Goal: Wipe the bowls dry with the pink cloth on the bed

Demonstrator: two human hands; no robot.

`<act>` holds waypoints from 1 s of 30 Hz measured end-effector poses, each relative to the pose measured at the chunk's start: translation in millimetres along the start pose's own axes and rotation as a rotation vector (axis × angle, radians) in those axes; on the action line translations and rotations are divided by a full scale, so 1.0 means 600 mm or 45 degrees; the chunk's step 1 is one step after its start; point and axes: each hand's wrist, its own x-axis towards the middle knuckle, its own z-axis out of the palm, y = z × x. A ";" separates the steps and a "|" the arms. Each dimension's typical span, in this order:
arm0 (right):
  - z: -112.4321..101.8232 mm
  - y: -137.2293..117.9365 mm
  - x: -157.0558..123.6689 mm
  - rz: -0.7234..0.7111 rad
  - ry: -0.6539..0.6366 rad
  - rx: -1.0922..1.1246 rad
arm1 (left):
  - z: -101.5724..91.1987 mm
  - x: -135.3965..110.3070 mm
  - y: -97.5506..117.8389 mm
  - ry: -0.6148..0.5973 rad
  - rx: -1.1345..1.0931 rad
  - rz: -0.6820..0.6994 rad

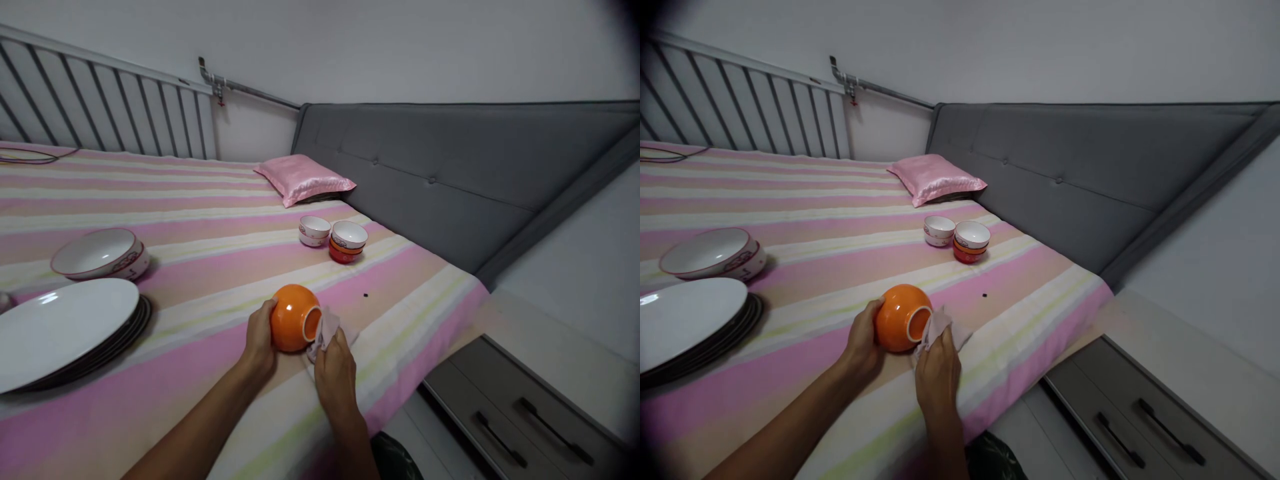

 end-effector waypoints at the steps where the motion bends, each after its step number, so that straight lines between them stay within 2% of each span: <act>1: 0.001 0.000 -0.001 -0.008 0.013 0.006 | 0.000 0.001 0.001 0.009 -0.009 0.000; 9: 0.014 -0.001 -0.010 -0.075 0.021 -0.132 | 0.005 0.004 0.007 0.086 -0.086 -0.023; 16: 0.001 -0.012 -0.006 -0.054 0.003 -0.081 | 0.003 0.003 0.005 0.018 -0.065 -0.014; 21: -0.002 -0.016 -0.004 -0.021 0.091 -0.095 | 0.007 -0.006 0.009 -0.033 -0.044 -0.038; 30: -0.003 -0.017 -0.005 -0.073 0.226 -0.038 | 0.008 -0.012 0.010 -0.068 -0.012 -0.011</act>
